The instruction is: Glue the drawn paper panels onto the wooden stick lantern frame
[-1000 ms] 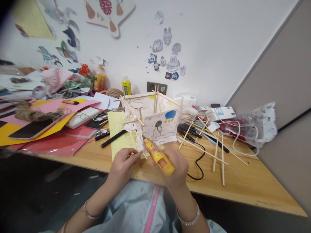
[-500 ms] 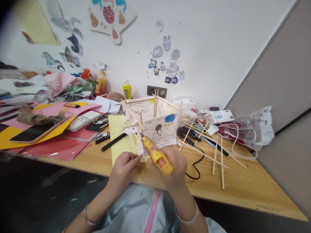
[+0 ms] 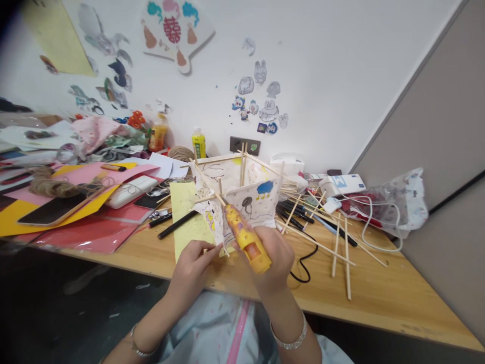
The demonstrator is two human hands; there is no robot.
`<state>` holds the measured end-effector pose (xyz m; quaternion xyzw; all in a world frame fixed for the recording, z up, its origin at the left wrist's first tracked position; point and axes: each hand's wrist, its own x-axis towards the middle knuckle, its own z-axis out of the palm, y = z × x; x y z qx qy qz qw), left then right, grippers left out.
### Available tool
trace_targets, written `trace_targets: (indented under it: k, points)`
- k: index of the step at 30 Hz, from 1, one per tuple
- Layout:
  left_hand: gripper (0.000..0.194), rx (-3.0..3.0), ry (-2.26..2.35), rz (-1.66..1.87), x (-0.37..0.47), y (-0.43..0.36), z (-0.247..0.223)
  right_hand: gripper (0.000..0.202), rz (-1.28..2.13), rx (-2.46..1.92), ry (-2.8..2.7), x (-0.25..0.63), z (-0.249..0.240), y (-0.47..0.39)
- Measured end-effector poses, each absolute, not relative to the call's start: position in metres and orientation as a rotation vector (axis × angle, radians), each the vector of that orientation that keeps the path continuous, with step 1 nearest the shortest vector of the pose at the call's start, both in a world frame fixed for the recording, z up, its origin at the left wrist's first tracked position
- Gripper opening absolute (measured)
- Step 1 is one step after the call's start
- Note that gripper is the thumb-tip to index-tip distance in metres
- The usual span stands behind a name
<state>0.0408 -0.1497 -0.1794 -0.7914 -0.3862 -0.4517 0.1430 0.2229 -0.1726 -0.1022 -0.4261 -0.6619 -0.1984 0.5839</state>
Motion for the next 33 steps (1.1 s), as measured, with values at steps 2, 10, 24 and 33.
trace_targets:
  k: [2,10,24,33]
  points:
    - [0.026,-2.281,-1.1,-1.307,0.041,-0.15,-0.179,0.014,-0.512,-1.022,-1.511,0.224,-0.101,-0.174]
    - [0.026,-2.274,-1.116,-1.319,0.041,-0.15,-0.181,0.018,-0.47,-0.942,-1.634,0.218,-0.103,-0.184]
    - [0.027,-2.29,-1.114,-1.364,0.041,-0.148,-0.184,0.014,-0.523,-1.013,-1.591,0.214,-0.098,-0.171]
    - [0.028,-2.243,-1.085,-1.345,0.041,-0.148,-0.182,0.016,-0.569,-1.013,-1.577,0.214,-0.097,-0.171]
